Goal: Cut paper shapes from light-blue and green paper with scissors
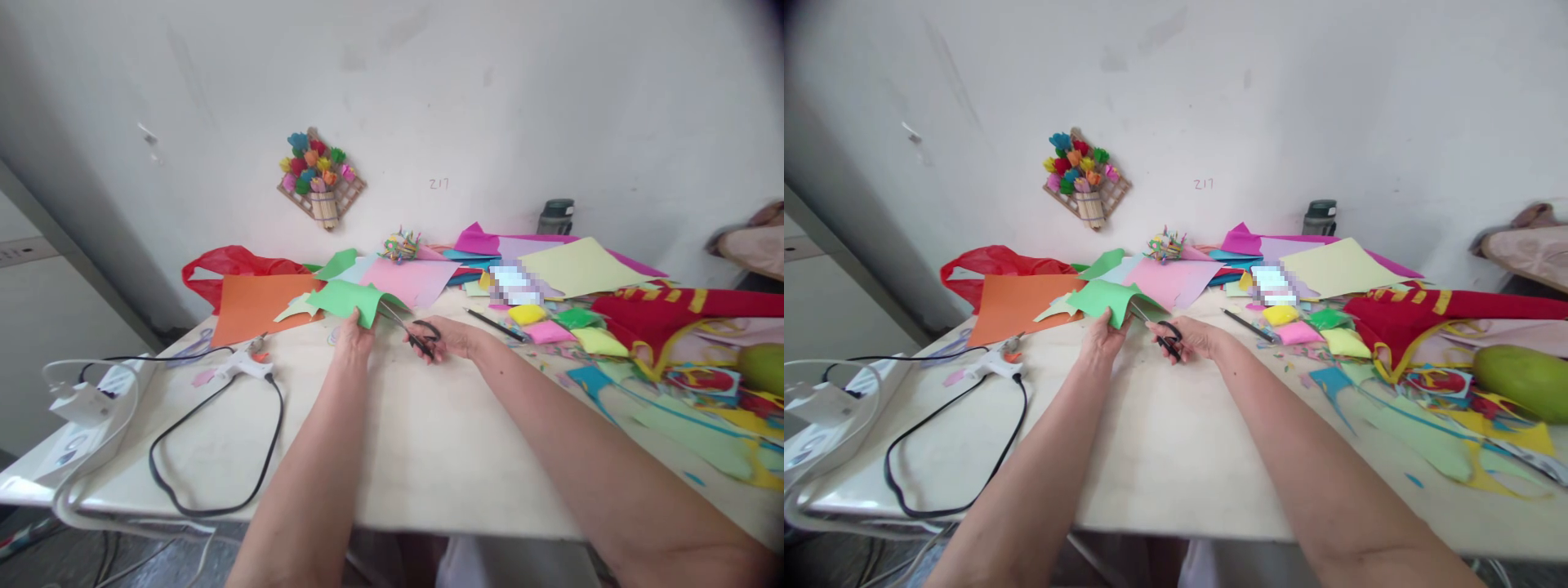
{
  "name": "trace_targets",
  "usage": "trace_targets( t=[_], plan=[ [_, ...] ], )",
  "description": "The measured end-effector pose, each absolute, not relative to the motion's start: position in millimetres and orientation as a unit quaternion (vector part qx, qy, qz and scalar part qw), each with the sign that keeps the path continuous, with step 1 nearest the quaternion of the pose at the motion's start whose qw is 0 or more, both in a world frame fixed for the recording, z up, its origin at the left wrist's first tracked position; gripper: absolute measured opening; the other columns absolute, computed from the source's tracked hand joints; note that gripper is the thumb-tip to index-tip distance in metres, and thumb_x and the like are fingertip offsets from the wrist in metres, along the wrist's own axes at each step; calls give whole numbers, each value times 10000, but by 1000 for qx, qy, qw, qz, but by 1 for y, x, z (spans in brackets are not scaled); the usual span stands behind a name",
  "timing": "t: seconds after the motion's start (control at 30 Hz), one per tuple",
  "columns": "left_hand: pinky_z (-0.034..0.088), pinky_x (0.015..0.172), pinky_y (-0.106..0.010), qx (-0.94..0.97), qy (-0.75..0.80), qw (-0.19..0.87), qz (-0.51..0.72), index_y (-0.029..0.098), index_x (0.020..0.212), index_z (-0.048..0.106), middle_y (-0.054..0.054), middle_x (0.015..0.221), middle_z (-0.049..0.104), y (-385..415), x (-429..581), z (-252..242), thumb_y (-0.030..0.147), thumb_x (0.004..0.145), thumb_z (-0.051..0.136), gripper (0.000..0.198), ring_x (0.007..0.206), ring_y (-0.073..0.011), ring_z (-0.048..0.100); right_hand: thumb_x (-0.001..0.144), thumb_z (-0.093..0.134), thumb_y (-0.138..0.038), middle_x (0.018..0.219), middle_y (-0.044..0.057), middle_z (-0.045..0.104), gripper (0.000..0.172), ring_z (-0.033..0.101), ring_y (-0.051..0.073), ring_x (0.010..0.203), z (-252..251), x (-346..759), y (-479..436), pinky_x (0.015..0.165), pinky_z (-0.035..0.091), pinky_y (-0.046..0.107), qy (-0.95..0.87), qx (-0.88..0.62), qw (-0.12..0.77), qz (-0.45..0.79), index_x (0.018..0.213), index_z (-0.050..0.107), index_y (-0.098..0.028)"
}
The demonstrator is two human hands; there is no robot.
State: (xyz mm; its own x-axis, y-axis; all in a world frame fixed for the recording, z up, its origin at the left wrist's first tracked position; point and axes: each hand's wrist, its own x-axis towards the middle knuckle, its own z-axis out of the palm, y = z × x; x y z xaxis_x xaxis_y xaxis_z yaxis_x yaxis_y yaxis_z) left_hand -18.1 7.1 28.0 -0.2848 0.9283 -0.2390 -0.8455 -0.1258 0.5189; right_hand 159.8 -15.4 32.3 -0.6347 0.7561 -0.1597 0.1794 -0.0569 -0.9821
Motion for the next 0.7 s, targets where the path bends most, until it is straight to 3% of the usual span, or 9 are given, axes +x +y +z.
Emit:
trace_targets(
  t=[0.23, 0.4, 0.7],
  plan=[
    [516, 803, -406, 70, 290, 573, 764, 183, 969, 549, -35, 931, 656, 5, -18, 29, 95, 850, 429, 190, 921, -167, 614, 721, 610, -481, 550, 9, 581, 383, 549, 94, 403, 32, 159, -14, 262, 303, 142, -656, -384, 177, 625, 821, 539, -118],
    [523, 787, -403, 66, 288, 562, 773, 206, 990, 554, -35, 981, 653, 3, -19, 31, 95, 844, 443, 214, 919, -156, 616, 728, 607, -464, 638, 67, 652, 380, 618, 142, 497, 34, 172, -9, 296, 372, 158, -660, -345, 162, 648, 854, 543, -111],
    [529, 780, -314, 95, 280, 562, 773, 189, 1005, 573, -49, 980, 667, 6, -6, 27, 81, 845, 436, 237, 911, -153, 627, 740, 571, -527, 610, 51, 631, 428, 581, 109, 449, 28, 150, -14, 286, 351, 146, -638, -346, 231, 648, 858, 531, -117]
  ],
)
